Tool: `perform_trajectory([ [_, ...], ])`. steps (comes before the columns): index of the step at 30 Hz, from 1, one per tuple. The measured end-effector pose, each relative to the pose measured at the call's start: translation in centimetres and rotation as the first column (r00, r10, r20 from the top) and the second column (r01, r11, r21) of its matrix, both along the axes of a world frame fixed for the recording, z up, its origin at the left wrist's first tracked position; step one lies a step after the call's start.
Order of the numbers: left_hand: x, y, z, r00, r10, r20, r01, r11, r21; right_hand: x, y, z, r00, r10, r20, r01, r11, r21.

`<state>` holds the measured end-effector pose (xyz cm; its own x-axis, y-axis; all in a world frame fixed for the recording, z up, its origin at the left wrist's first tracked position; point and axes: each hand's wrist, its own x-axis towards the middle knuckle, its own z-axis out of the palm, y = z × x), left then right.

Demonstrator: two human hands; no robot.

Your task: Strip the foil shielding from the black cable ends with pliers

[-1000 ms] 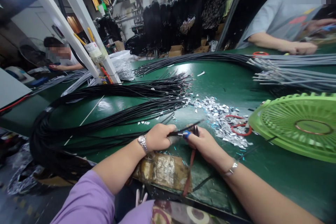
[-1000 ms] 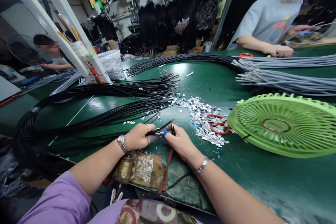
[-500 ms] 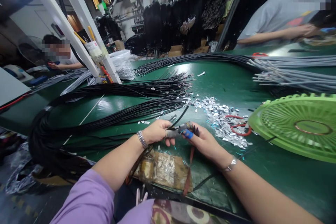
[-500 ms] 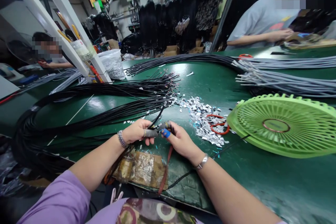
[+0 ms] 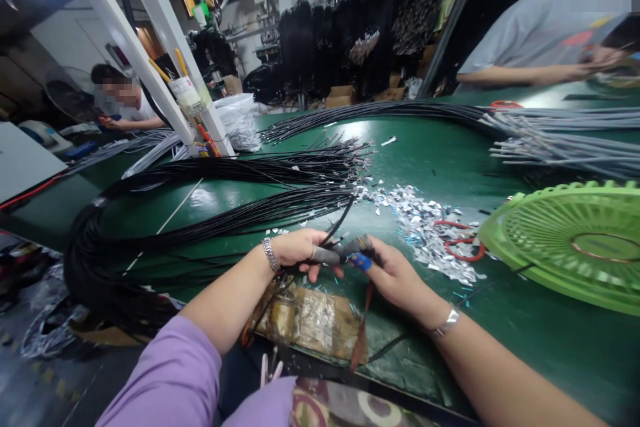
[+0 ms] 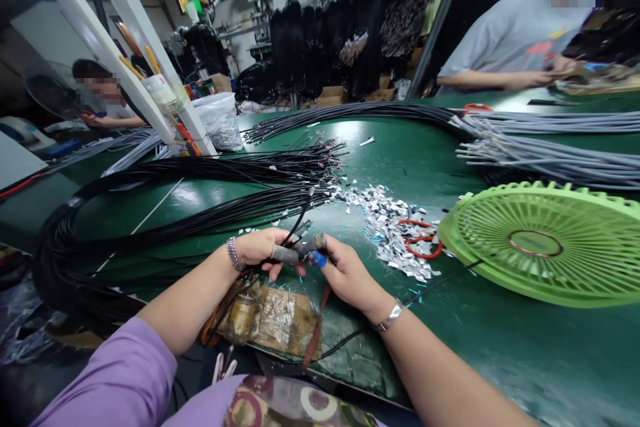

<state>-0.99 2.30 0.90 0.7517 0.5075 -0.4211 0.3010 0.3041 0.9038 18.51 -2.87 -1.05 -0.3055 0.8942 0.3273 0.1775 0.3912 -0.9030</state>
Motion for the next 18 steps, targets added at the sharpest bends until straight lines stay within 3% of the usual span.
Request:
perform_trajectory([
  [4,-0.3,-0.1,0.0,0.998,-0.052,-0.032,0.053,0.998,0.026,-0.1,-0.1,0.1,1.000,-0.001,-0.001,0.001,1.000,-0.010],
  [9,-0.2,-0.8,0.0,0.998,0.045,-0.044,-0.036,0.983,0.180,-0.2,0.1,0.0,0.999,-0.006,-0.033,0.004,0.998,-0.062],
  [12,0.2,-1.5,0.3,0.986,0.149,-0.079,-0.111,0.926,0.360,-0.1,0.4,-0.6,0.998,-0.057,-0.030,0.054,0.994,-0.092],
  [14,0.4,-1.9,0.5,0.967,0.238,-0.092,-0.145,0.810,0.568,0.0,0.7,-1.1,0.990,-0.139,0.032,0.141,0.985,-0.099],
  [16,0.6,-2.2,0.6,0.940,0.326,-0.098,-0.138,0.627,0.766,0.2,0.8,-1.5,0.968,-0.211,0.136,0.224,0.970,-0.091],
  [18,0.7,-2.3,0.6,0.914,0.392,-0.108,-0.098,0.470,0.877,0.3,0.7,-1.6,0.942,-0.241,0.232,0.259,0.965,-0.049],
])
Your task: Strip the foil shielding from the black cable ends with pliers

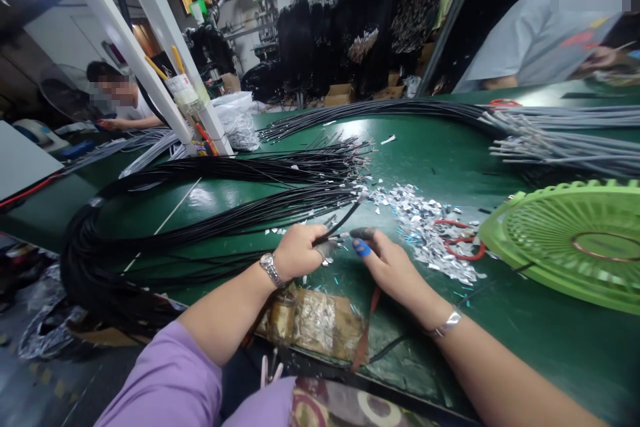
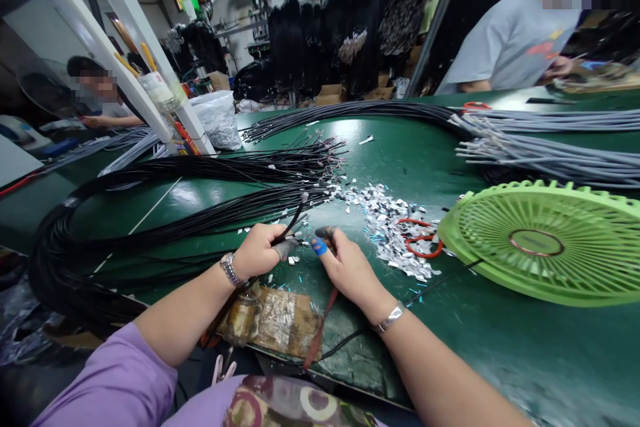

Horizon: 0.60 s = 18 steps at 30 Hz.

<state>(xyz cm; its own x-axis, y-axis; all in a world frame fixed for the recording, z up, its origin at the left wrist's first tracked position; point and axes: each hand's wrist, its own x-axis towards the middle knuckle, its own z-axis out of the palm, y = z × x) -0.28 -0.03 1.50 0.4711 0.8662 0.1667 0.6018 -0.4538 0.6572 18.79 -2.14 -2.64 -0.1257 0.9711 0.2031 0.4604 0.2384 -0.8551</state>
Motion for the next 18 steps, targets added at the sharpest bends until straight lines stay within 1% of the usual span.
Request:
perform_trajectory([
  [1,0.1,0.0,0.0,0.999,0.023,-0.034,-0.022,0.999,0.050,0.0,-0.1,0.0,0.999,0.001,0.045,-0.002,1.000,0.029],
  [3,0.2,0.0,-0.1,0.994,0.066,-0.089,-0.057,0.993,0.099,0.0,-0.5,0.1,0.993,0.004,0.121,-0.019,0.993,0.120],
  [6,0.3,0.0,-0.2,0.982,0.105,-0.154,-0.086,0.988,0.124,-0.2,-1.1,0.1,0.978,-0.011,0.210,-0.046,0.964,0.261],
  [8,0.3,-0.1,-0.2,0.976,0.113,-0.183,-0.089,0.987,0.134,-0.4,-1.2,-0.1,0.966,-0.021,0.258,-0.062,0.949,0.310],
  [13,0.4,-0.1,-0.3,0.972,0.099,-0.212,-0.068,0.986,0.150,-0.7,-0.9,-0.6,0.944,-0.050,0.327,-0.066,0.940,0.334],
  [18,0.4,0.0,-0.5,0.980,0.087,-0.180,-0.066,0.991,0.121,-0.9,-0.6,-0.7,0.949,-0.037,0.314,-0.064,0.951,0.304],
])
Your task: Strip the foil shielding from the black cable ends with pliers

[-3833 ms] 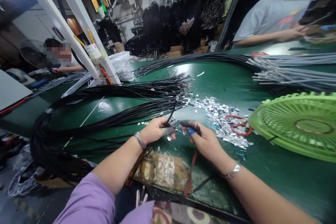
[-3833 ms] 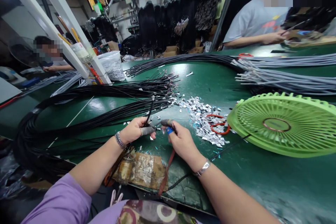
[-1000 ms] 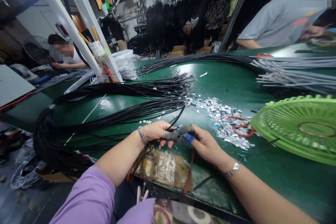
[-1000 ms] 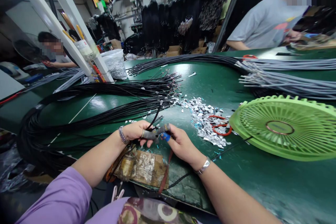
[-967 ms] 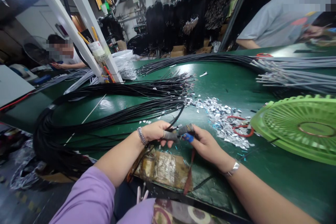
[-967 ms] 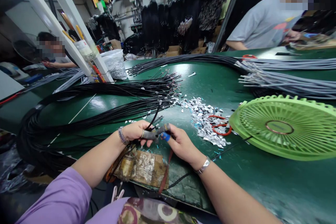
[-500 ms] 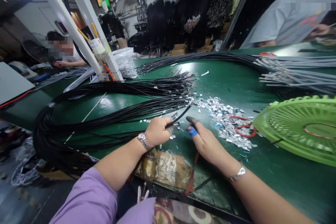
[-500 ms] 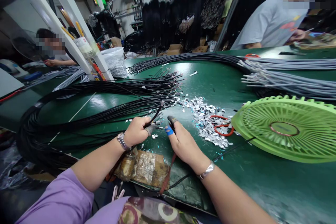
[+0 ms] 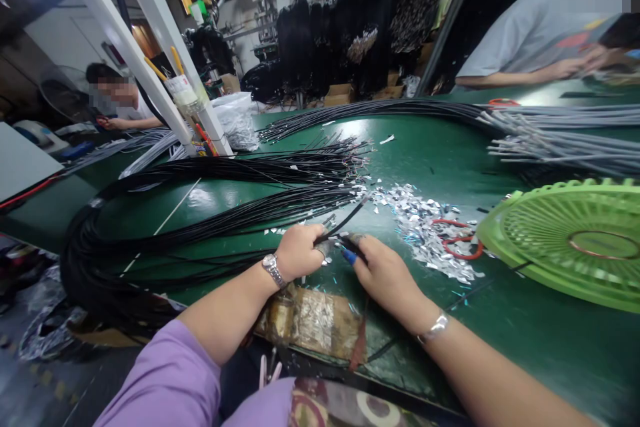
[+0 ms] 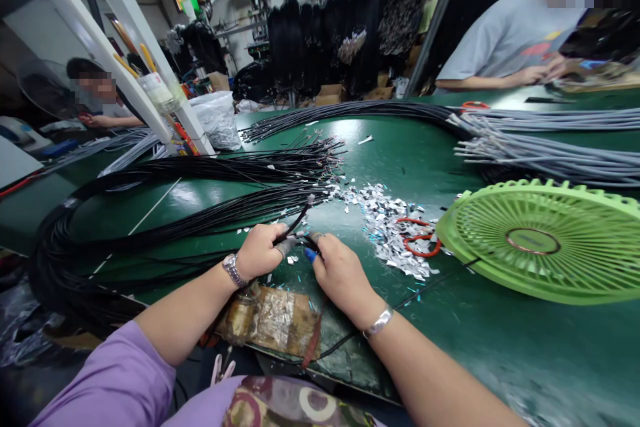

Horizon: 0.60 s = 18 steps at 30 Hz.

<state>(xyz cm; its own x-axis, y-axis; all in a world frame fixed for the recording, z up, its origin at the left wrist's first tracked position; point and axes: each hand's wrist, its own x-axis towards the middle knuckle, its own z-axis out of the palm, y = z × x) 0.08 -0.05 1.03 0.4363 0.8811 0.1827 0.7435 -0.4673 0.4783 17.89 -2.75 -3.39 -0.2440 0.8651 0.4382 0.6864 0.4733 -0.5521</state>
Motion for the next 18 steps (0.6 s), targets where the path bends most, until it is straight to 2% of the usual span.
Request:
perform_trajectory([
  [6,-0.1,0.2,-0.1,0.998,0.001,0.061,0.001,1.000,-0.020,0.0,0.0,1.1,0.992,0.031,-0.119,-0.042,0.995,-0.091],
  [11,-0.3,0.5,-0.2,0.972,0.007,0.236,0.028,0.989,-0.146,-0.1,-0.3,1.7,0.947,0.016,-0.322,-0.062,0.989,-0.134],
  [14,-0.3,0.5,-0.2,0.961,0.020,0.277,0.031,0.984,-0.177,-0.1,-0.3,1.7,0.937,0.021,-0.348,-0.077,0.986,-0.149],
  [18,-0.3,0.4,-0.2,0.968,0.025,0.251,0.016,0.987,-0.161,-0.3,-0.2,1.6,0.942,0.014,-0.335,-0.079,0.980,-0.182],
])
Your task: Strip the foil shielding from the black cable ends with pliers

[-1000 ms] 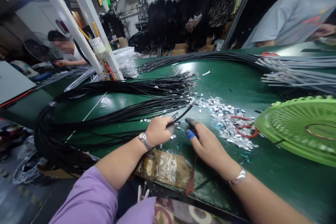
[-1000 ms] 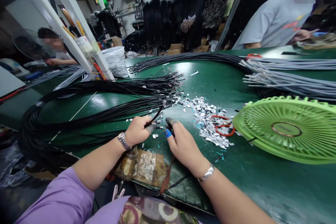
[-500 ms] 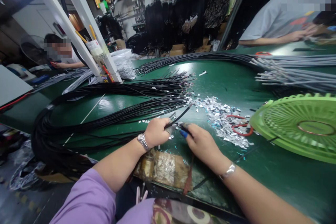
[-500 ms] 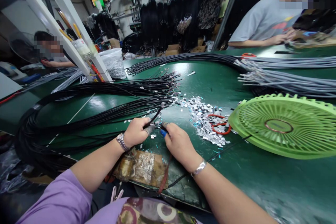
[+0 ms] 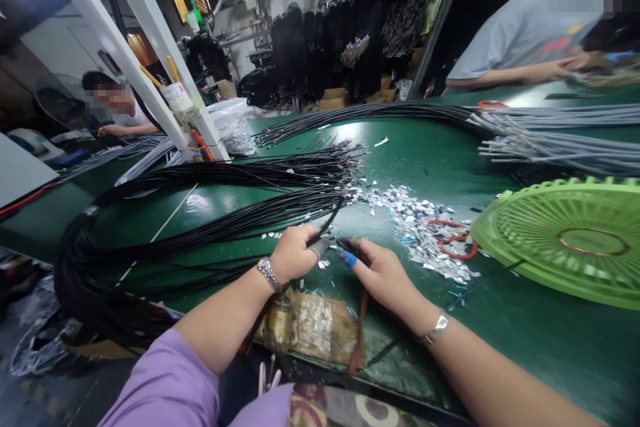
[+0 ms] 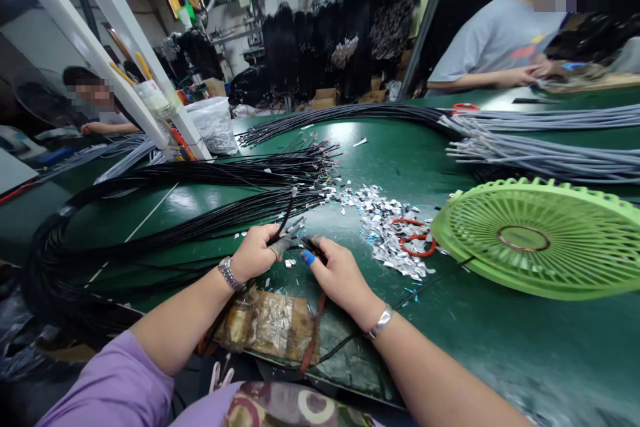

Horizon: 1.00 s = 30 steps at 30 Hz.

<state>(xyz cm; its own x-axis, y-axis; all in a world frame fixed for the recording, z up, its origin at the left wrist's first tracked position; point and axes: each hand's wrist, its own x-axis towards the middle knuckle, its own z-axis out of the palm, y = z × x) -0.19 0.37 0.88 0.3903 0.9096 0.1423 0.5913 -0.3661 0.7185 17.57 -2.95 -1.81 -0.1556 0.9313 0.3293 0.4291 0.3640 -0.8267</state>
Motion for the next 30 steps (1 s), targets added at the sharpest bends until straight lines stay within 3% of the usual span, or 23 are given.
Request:
perform_trajectory([
  [12,-0.02,-0.02,-0.57,0.992,0.005,-0.128,0.011,0.992,0.124,-0.37,0.28,-0.82,0.997,0.037,-0.066,-0.047,0.988,-0.145],
  [22,0.11,-0.27,-0.42,0.957,0.025,-0.287,0.025,0.985,0.171,-0.59,0.00,-0.72,1.000,0.006,0.013,-0.004,0.994,-0.111],
  [30,0.05,-0.32,-0.22,0.952,-0.010,-0.306,0.064,0.984,0.166,-0.63,0.13,-0.44,0.999,0.019,0.043,-0.014,0.995,-0.103],
])
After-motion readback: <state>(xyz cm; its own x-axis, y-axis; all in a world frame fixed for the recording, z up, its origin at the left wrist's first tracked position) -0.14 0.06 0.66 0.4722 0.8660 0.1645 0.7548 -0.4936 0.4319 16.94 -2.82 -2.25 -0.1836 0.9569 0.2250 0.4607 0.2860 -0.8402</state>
